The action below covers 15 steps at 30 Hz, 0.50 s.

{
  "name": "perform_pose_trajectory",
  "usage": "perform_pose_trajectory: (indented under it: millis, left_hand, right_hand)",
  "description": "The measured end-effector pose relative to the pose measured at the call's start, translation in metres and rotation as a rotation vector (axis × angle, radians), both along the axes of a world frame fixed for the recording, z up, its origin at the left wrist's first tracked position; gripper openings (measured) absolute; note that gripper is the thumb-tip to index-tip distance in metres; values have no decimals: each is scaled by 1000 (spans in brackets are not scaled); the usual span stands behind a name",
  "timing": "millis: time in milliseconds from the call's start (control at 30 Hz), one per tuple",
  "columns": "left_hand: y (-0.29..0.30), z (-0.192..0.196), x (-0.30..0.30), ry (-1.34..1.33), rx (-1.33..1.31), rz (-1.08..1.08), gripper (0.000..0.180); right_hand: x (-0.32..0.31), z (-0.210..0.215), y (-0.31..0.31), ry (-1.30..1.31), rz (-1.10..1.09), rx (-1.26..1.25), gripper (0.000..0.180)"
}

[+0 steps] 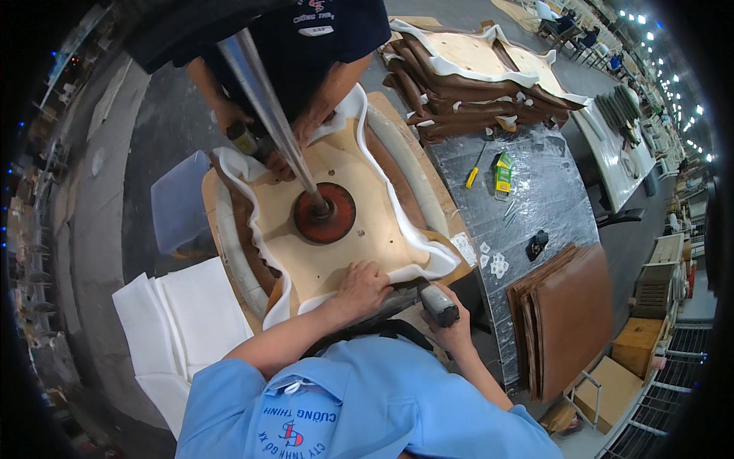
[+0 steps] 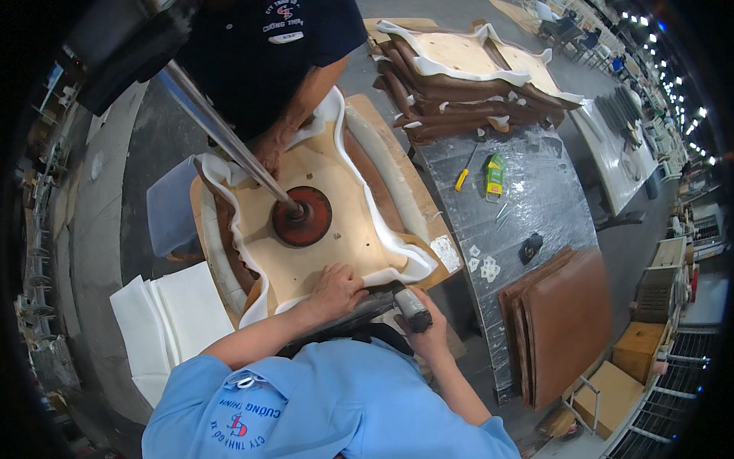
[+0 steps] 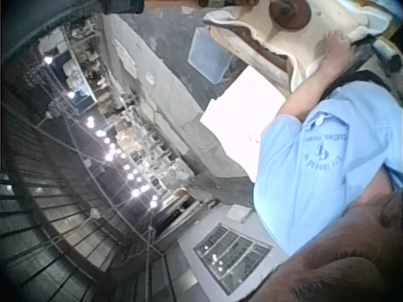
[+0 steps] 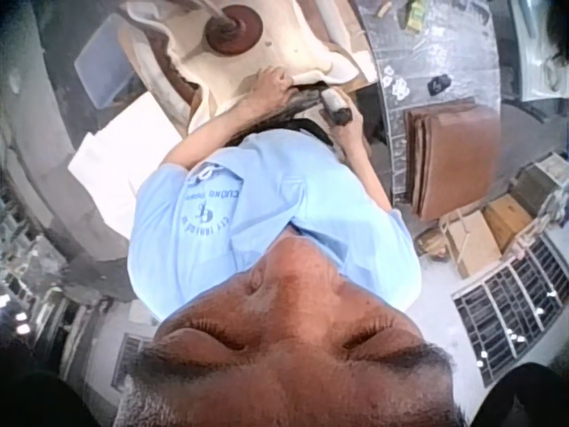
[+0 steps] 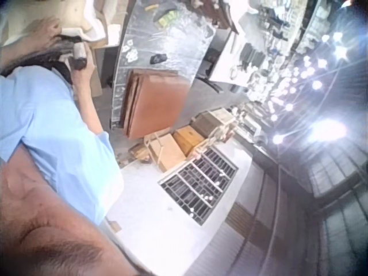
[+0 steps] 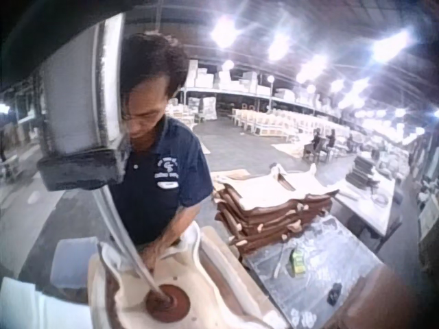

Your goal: The person staples white fabric onto a chair seat frame using a pneumatic staple gun while a coworker assists by holding the frame. The person repeatedly staples the edges, flips the seat, and adds a brown fabric layer before restapling.

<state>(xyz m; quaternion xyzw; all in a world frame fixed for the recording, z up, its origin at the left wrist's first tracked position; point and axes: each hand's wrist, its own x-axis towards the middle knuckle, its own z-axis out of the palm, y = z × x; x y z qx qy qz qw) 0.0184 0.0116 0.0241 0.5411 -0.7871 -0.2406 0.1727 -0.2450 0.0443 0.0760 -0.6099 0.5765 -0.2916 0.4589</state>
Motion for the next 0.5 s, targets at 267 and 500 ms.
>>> perform_pose_trajectory:
  millis: [267,500]
  left_hand:
    - [-5,-12,3,143,-96,135,18]
    - [-3,-29,1,202,-151,269,19]
  right_hand:
    - [3,21,-9,52,59,145,63]
    - [44,51,-39,54,54,433,40]
